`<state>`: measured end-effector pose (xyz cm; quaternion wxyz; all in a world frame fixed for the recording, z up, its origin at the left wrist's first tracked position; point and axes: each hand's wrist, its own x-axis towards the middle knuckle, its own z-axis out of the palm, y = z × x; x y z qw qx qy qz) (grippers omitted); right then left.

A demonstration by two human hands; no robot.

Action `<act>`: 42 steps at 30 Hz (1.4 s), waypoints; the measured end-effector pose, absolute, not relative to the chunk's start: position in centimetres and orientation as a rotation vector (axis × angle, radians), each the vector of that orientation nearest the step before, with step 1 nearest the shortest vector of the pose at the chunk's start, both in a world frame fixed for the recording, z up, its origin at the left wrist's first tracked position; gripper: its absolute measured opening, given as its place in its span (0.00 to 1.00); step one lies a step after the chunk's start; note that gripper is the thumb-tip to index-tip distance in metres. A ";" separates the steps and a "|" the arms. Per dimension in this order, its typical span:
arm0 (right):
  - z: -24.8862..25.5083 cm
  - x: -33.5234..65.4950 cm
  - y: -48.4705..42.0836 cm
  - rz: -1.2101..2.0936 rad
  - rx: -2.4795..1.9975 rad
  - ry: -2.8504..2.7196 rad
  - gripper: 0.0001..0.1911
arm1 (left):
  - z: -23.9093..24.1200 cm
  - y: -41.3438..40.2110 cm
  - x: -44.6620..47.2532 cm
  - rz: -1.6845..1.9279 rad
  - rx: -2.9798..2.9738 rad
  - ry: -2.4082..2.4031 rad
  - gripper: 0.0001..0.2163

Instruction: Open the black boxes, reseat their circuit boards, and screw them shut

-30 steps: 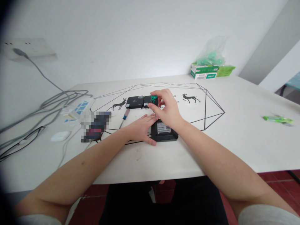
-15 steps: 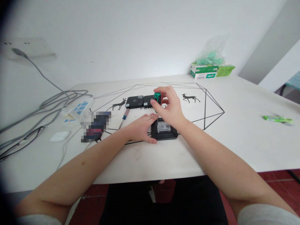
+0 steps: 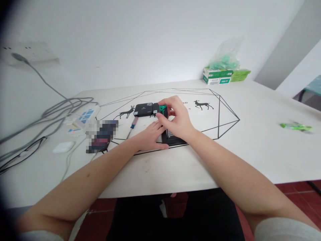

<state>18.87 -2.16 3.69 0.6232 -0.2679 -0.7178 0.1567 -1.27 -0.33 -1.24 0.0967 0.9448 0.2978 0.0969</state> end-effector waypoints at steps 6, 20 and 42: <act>3.7 18.7 -2.4 0.337 -0.546 -1.732 0.13 | -0.8 -0.9 -1.1 0.281 2.881 0.799 0.36; 3.5 19.0 -1.5 0.330 -0.517 -1.712 0.11 | -0.6 -1.2 -0.8 0.266 2.984 0.736 0.27; 2.1 18.5 -1.9 0.582 -0.544 -1.604 0.10 | -0.6 -0.8 -0.8 0.288 3.003 0.657 0.27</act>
